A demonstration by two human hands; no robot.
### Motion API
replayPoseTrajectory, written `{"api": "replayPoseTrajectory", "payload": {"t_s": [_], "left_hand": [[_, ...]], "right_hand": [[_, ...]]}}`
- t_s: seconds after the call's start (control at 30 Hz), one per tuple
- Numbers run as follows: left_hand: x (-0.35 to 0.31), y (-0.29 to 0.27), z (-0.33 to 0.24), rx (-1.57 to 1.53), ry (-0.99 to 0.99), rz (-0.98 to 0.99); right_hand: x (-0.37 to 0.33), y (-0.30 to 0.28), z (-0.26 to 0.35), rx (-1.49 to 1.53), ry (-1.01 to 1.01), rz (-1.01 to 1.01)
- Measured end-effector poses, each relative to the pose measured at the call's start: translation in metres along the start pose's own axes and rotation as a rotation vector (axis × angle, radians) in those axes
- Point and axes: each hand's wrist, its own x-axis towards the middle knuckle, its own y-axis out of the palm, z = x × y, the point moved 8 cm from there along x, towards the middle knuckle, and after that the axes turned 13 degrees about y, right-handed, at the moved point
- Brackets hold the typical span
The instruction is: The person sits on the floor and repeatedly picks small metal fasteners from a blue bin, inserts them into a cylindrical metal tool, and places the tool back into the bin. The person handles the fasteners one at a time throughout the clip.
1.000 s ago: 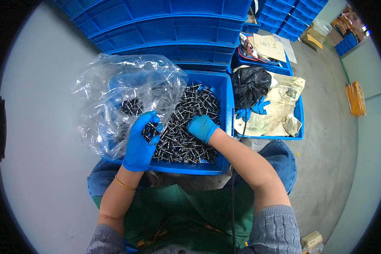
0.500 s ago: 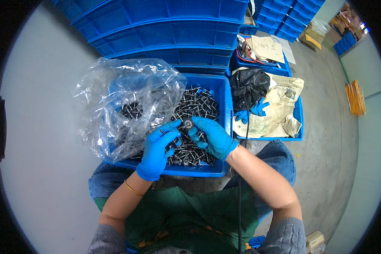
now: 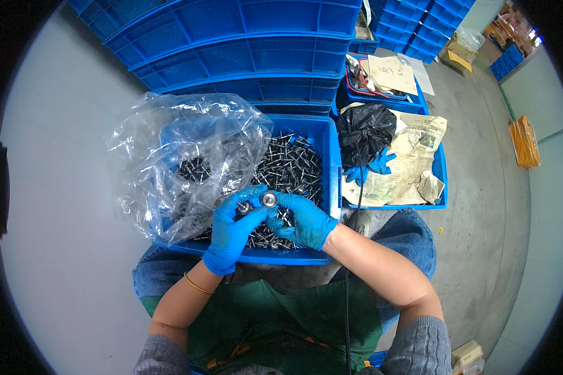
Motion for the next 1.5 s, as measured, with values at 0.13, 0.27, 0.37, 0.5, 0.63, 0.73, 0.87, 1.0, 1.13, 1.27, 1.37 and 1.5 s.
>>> {"api": "replayPoseTrajectory", "payload": {"t_s": [0.13, 0.27, 0.37, 0.5, 0.63, 0.73, 0.87, 1.0, 1.13, 1.27, 1.37, 1.5], "left_hand": [[-0.003, -0.007, 0.013, -0.037, -0.119, -0.055], [-0.001, -0.009, 0.013, -0.062, -0.098, -0.083], [0.000, -0.007, 0.012, -0.053, -0.145, -0.055], [0.001, -0.005, 0.007, -0.070, -0.097, -0.056], [0.003, -0.008, -0.004, 0.197, 0.162, 0.007], [0.002, -0.006, -0.008, 0.229, 0.153, 0.024], [0.000, -0.003, 0.001, 0.059, -0.038, -0.016], [-0.005, -0.008, 0.022, -0.136, -0.181, -0.086], [-0.011, -0.011, 0.034, -0.181, -0.310, -0.186], [-0.012, -0.013, 0.034, -0.239, -0.328, -0.265], [-0.012, -0.016, 0.036, -0.254, -0.320, -0.286], [-0.012, -0.017, 0.033, -0.250, -0.274, -0.266]], "right_hand": [[0.005, -0.001, -0.004, -0.007, 0.018, 0.100], [0.003, 0.004, -0.006, -0.017, 0.045, 0.055], [0.006, 0.001, -0.005, -0.031, 0.030, 0.108], [0.006, -0.002, -0.005, 0.015, 0.034, 0.111], [0.003, 0.001, -0.003, 0.034, 0.025, 0.060], [0.000, 0.002, -0.002, 0.013, 0.018, -0.004], [0.000, 0.002, -0.001, -0.079, 0.009, 0.027], [-0.004, 0.006, 0.011, -0.246, -0.214, -0.072], [-0.015, 0.014, 0.025, -0.390, -0.451, -0.173], [-0.017, 0.018, 0.025, -0.457, -0.442, -0.131], [-0.018, 0.021, 0.023, -0.509, -0.438, -0.067], [-0.017, 0.020, 0.023, -0.515, -0.430, -0.038]]}}
